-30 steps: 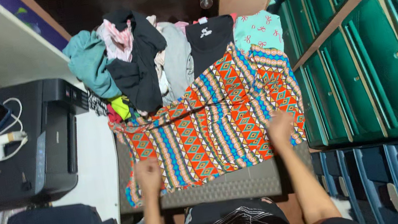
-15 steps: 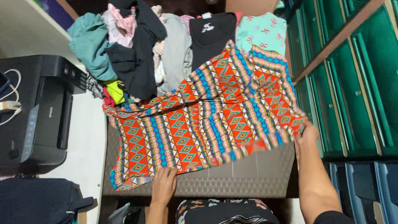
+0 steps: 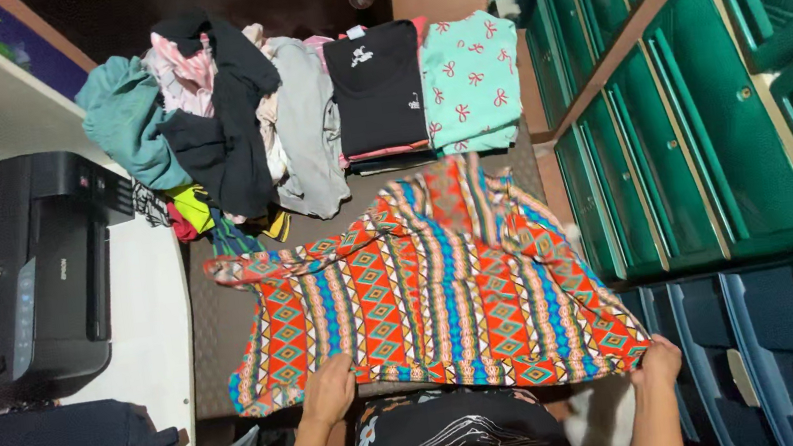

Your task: The person folds several garments one by one on a table, including a black t-shirt, a mint green patterned shirt, and a colorful patterned shirt. Each item is smoothed, folded into a compact rectangle, and stacked on the table.

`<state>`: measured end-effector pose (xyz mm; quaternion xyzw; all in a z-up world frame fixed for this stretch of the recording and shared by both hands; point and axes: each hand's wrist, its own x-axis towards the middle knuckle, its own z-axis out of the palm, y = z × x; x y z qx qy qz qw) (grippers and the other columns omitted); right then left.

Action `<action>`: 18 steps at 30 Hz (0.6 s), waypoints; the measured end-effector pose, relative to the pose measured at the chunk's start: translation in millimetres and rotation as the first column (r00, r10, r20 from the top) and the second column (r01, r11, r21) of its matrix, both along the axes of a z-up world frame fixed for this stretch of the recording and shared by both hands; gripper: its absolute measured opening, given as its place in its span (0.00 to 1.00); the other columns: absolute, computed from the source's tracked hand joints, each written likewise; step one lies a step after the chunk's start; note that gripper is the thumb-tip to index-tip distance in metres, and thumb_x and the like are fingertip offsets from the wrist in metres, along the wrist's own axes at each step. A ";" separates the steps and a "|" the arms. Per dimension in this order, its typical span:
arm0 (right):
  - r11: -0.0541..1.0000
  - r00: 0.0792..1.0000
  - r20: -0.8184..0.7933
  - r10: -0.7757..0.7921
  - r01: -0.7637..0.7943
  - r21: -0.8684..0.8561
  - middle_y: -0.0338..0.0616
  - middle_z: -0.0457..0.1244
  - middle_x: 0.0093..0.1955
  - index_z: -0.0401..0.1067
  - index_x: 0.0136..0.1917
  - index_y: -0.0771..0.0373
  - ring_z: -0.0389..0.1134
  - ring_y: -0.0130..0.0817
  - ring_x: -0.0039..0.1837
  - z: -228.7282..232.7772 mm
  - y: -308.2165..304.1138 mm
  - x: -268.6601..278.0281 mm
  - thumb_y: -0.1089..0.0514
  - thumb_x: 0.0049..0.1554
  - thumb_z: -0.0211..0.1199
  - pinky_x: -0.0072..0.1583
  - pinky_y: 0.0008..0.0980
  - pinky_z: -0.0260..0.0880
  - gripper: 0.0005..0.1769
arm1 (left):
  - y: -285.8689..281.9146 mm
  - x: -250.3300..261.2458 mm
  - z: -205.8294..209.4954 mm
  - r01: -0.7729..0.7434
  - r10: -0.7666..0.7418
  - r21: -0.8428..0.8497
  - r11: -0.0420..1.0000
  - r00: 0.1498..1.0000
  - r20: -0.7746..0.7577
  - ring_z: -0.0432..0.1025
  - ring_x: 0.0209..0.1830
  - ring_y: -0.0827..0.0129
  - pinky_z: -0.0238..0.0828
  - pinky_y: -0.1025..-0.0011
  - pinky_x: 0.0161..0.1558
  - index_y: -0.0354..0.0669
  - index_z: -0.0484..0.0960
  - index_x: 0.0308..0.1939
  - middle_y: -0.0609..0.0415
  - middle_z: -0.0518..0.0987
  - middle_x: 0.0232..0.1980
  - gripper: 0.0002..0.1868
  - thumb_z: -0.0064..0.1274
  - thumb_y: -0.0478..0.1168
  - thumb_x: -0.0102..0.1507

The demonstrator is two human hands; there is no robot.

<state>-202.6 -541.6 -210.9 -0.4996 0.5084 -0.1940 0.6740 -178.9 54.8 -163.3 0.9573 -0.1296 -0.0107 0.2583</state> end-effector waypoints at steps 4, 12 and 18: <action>0.981 0.968 0.169 0.185 -0.192 0.022 0.49 0.67 0.51 0.62 0.69 0.54 0.70 0.35 0.49 32.1 -0.6 16.1 0.70 0.54 0.55 0.46 0.36 0.74 0.30 | 2.3 5.3 28.6 -0.036 0.107 0.208 0.978 0.935 -0.339 0.78 0.45 0.50 0.74 0.53 0.45 0.46 0.79 0.46 0.47 0.83 0.44 0.21 0.57 0.57 0.60; 0.747 0.845 -0.044 0.534 -0.495 -0.445 0.40 0.68 0.50 0.76 0.58 0.65 0.67 0.26 0.49 67.3 -23.0 122.7 0.75 0.56 0.60 0.50 0.26 0.69 0.18 | 81.7 47.6 17.4 -0.016 0.203 0.355 0.935 0.845 -0.496 0.77 0.53 0.48 0.74 0.50 0.52 0.56 0.82 0.54 0.44 0.83 0.51 0.18 0.52 0.47 0.59; 0.720 0.777 -0.184 0.602 -0.627 -0.297 0.46 0.69 0.45 0.77 0.53 0.69 0.69 0.31 0.43 89.3 -33.7 182.5 0.68 0.62 0.58 0.44 0.33 0.68 0.08 | 164.2 66.0 12.6 -0.195 0.408 0.463 0.865 0.811 -0.419 0.78 0.53 0.45 0.74 0.50 0.57 0.56 0.87 0.50 0.41 0.84 0.50 0.18 0.51 0.53 0.61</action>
